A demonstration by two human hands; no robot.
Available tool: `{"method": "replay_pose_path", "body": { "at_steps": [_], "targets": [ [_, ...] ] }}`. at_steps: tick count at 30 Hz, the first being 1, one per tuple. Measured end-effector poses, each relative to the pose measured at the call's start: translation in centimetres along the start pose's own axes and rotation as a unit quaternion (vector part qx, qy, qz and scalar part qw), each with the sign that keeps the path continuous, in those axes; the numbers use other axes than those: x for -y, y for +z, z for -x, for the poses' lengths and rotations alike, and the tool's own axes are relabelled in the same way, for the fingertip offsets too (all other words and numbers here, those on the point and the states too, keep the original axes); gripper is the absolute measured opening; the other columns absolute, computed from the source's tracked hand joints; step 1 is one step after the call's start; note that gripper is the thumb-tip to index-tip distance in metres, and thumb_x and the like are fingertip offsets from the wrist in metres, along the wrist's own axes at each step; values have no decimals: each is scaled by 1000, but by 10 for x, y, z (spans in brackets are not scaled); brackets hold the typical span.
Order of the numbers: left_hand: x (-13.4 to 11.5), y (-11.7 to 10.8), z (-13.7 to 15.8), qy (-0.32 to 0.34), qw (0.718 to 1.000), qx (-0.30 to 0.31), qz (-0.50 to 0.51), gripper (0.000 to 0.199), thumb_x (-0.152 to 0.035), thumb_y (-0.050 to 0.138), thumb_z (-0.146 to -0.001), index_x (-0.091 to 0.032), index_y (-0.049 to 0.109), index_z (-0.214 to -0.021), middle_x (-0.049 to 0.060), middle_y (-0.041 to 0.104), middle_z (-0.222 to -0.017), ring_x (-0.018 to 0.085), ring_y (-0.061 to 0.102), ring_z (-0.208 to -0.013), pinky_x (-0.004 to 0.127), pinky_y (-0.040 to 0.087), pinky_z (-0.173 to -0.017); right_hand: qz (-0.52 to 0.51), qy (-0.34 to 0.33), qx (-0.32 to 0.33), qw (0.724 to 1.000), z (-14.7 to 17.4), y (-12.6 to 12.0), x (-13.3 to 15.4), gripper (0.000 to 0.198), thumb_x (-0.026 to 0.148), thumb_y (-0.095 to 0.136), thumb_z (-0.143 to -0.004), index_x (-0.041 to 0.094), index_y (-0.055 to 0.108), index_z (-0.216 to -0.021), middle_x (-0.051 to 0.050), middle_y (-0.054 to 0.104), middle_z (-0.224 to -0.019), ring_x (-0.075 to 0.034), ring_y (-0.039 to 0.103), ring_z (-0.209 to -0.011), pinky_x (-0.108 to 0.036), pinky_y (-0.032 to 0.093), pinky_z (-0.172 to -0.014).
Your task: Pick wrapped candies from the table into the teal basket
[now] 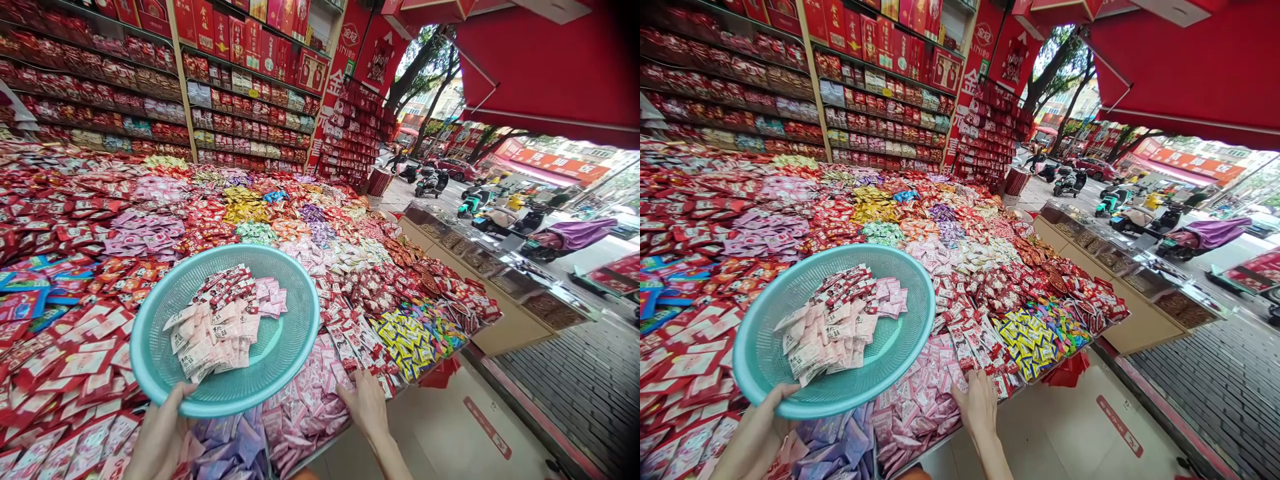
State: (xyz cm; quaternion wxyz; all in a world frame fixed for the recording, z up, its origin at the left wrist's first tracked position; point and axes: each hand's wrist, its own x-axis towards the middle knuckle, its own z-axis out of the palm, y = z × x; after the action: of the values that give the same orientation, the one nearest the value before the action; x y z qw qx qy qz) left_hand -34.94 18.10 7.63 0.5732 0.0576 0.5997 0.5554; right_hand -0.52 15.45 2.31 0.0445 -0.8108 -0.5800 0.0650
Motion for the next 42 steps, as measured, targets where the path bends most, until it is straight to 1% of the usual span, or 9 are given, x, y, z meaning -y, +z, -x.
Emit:
{"method": "replay_pose_path", "body": {
  "at_steps": [5,9,13,16,22,27,35,38,42],
  "targets": [
    [2,-3,-1,0,1000,1,-3,41,-28,84,-40,-18,56,-69,-3,55,-66,10,43,-56,23,43,-45,-69,-14,11,997,1,-12,-1,16,33,63,-77,18,65,-81,-10,65,-87,-26,60,-87,-32,41,-76],
    [2,-2,0,0,1000,-8,0,44,-28,84,-37,-17,57,-70,-3,56,-67,11,47,-58,23,46,-48,-199,-41,46,978,-9,-50,7,19,39,67,-71,21,63,-72,-3,62,-73,-21,57,-72,-28,38,-65],
    [0,1,2,4,1000,-9,3,43,-27,83,-38,-18,56,-70,-3,56,-66,12,49,-59,24,48,-50,-240,-116,55,962,-32,-107,52,24,45,65,-75,21,62,-78,0,59,-68,-18,55,-68,-26,34,-60],
    [-1,0,2,3,1000,-9,-1,42,-27,82,-40,-18,54,-70,-3,55,-67,12,48,-59,25,48,-49,-200,-150,53,967,-58,-128,110,25,43,63,-78,19,63,-88,-3,65,-75,-19,58,-72,-27,34,-61],
    [4,-5,-3,0,1000,-4,7,43,-26,82,-43,-19,53,-73,-3,54,-70,12,48,-62,24,47,-51,-53,-151,89,983,-119,-91,215,34,38,61,-81,12,64,-104,-16,70,-108,-28,65,-99,-32,43,-77],
    [7,-8,-5,-6,1000,-3,1,47,-30,84,-42,-20,50,-74,-3,51,-68,13,44,-62,25,46,-50,-55,-125,75,988,-151,-61,252,39,33,63,-84,7,60,-112,-19,68,-114,-29,62,-112,-35,43,-90],
    [3,-3,3,-6,1000,-10,10,47,-30,84,-40,-20,48,-68,-5,47,-63,11,41,-58,24,44,-47,-73,-115,81,987,-158,-64,263,46,42,61,-87,6,57,-116,-21,68,-112,-30,62,-110,-36,43,-88],
    [5,-6,-1,-4,1000,-13,4,46,-30,83,-41,-19,52,-73,-3,53,-68,13,47,-62,25,46,-50,-128,-163,53,977,-145,-84,240,41,42,58,-88,12,58,-115,-14,71,-98,-26,65,-96,-33,44,-78],
    [11,-12,-12,-3,1000,7,-6,46,-30,84,-46,-18,57,-81,-1,59,-76,15,52,-66,27,49,-54,-287,-246,-34,925,-115,-106,174,32,36,53,-89,16,58,-113,2,59,-66,-16,58,-65,-26,40,-66]
  ]
}}
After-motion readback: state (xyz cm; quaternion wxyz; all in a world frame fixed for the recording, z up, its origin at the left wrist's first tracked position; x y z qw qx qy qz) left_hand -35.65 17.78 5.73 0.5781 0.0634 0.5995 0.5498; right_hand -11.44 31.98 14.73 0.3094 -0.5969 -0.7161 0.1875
